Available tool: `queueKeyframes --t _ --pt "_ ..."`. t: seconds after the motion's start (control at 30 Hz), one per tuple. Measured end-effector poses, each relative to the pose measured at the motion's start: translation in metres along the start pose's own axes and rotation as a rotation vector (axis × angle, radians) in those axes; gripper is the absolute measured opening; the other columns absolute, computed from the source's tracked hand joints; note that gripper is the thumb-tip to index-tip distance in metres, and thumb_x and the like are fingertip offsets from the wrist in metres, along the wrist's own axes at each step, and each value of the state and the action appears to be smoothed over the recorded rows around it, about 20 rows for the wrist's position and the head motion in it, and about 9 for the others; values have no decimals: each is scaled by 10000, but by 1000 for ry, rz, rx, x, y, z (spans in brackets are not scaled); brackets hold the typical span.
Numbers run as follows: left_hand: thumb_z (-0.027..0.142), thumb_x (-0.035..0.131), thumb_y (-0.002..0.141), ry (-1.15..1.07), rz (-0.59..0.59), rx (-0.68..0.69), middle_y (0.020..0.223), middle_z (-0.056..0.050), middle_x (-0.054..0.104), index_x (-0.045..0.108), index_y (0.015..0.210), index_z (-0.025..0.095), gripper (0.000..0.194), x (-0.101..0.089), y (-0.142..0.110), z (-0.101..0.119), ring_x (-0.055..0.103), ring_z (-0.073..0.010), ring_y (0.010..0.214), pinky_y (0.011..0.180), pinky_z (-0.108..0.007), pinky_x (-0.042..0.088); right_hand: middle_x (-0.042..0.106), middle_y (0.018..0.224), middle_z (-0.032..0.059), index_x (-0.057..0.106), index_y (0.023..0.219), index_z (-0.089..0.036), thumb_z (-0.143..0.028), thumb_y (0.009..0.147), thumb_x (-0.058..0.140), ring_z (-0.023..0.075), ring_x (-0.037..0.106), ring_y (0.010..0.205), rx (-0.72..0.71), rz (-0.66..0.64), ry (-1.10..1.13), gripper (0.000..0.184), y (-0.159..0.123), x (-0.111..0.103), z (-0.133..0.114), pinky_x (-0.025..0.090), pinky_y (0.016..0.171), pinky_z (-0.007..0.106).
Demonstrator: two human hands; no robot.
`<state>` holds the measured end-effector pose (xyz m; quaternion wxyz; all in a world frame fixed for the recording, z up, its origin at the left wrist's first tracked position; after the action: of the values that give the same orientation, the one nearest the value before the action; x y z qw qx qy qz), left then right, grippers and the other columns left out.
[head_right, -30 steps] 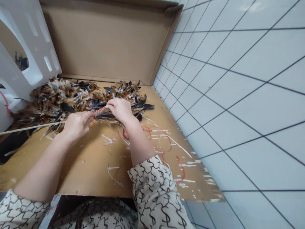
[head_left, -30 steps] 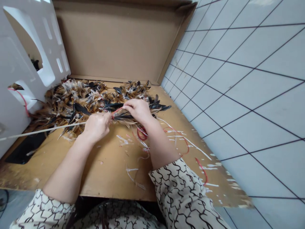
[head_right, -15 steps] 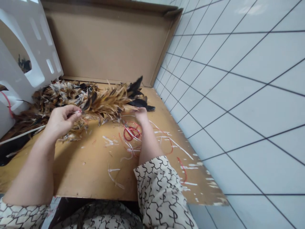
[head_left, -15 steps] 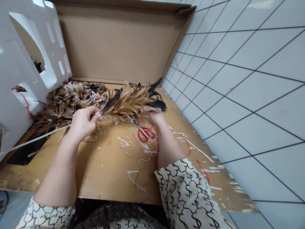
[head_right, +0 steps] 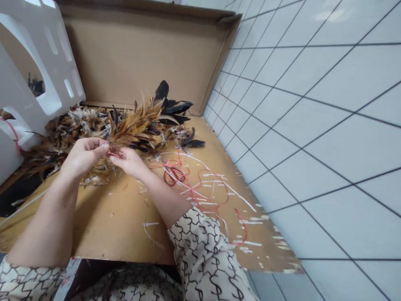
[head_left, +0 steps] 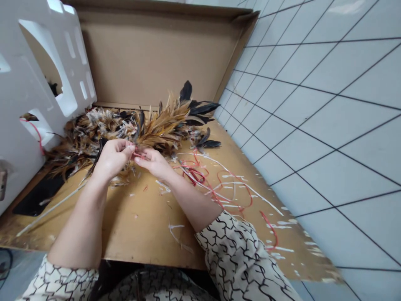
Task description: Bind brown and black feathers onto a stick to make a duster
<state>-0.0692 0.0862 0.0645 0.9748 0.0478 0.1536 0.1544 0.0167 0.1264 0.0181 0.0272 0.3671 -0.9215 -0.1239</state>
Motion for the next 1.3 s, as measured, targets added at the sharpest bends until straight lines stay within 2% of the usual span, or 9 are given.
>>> queueKeyframes --t 0.1,0.2,0.3,0.53,0.83,0.93,1.13,1.2,1.3 --pt "256 562 593 -130 -51 -59 408 37 426 514 502 174 132 8 1 -6 323 -72 366 385 -204 238 502 543 -52 598 793 -175 -279 731 571 76 459 511 80 142 103 124 -3 0 10 399 533 211" --pt "261 611 567 -193 -59 -115 383 48 406 527 501 165 144 11 3 -13 257 -52 328 348 -198 168 399 501 -74 556 689 -175 -237 740 540 61 356 471 46 284 58 82 -8 -9 8 325 488 193" --pt "260 649 535 -243 -76 -129 400 39 440 541 496 155 155 14 5 -17 291 -47 333 345 -191 186 417 522 -62 535 651 -177 -198 752 494 71 377 504 -6 329 -24 111 -11 -11 2 342 525 201" --pt "217 626 516 -226 55 -153 358 51 428 531 454 151 131 12 8 -23 278 -42 285 294 -191 195 620 715 9 608 727 -178 -189 786 440 132 551 704 -105 351 -324 178 -14 -11 -5 425 729 262" --pt "203 598 518 -264 155 -121 337 56 422 554 475 142 86 10 6 -27 278 -48 240 254 -186 182 622 666 34 663 842 -144 -206 822 424 123 517 602 -191 333 -564 248 -21 -7 -17 416 644 243" --pt "178 601 511 -271 171 -132 338 55 426 558 467 139 74 9 3 -25 283 -50 239 252 -189 199 610 638 17 662 835 -153 -218 835 425 110 493 577 -194 325 -573 246 -22 -5 -19 401 617 230" --pt "138 607 517 -309 183 -166 354 38 464 555 463 138 75 4 8 -36 336 -59 288 295 -187 247 634 728 17 648 799 -149 -220 818 459 113 532 674 -84 249 -433 202 -13 -6 -6 404 668 235" --pt "139 603 530 -318 187 -178 368 32 480 554 464 139 82 2 10 -40 347 -61 301 310 -188 257 608 669 -8 639 733 -151 -201 796 481 96 514 643 -39 221 -364 177 -9 -10 -2 395 643 220" --pt "141 597 547 -321 200 -206 374 24 487 554 453 136 103 -2 12 -43 340 -58 310 324 -187 250 502 498 -52 613 644 -143 -164 759 500 59 421 488 81 184 -248 162 -5 -25 6 339 520 184"
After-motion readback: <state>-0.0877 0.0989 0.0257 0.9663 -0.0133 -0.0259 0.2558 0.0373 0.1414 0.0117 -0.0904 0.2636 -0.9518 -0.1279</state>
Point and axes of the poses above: each hand's wrist, its own y-axis towards the middle knuckle, its own x-axis out of the palm, z = x × y, the point moved 8 cm from there along y, towards the middle knuckle
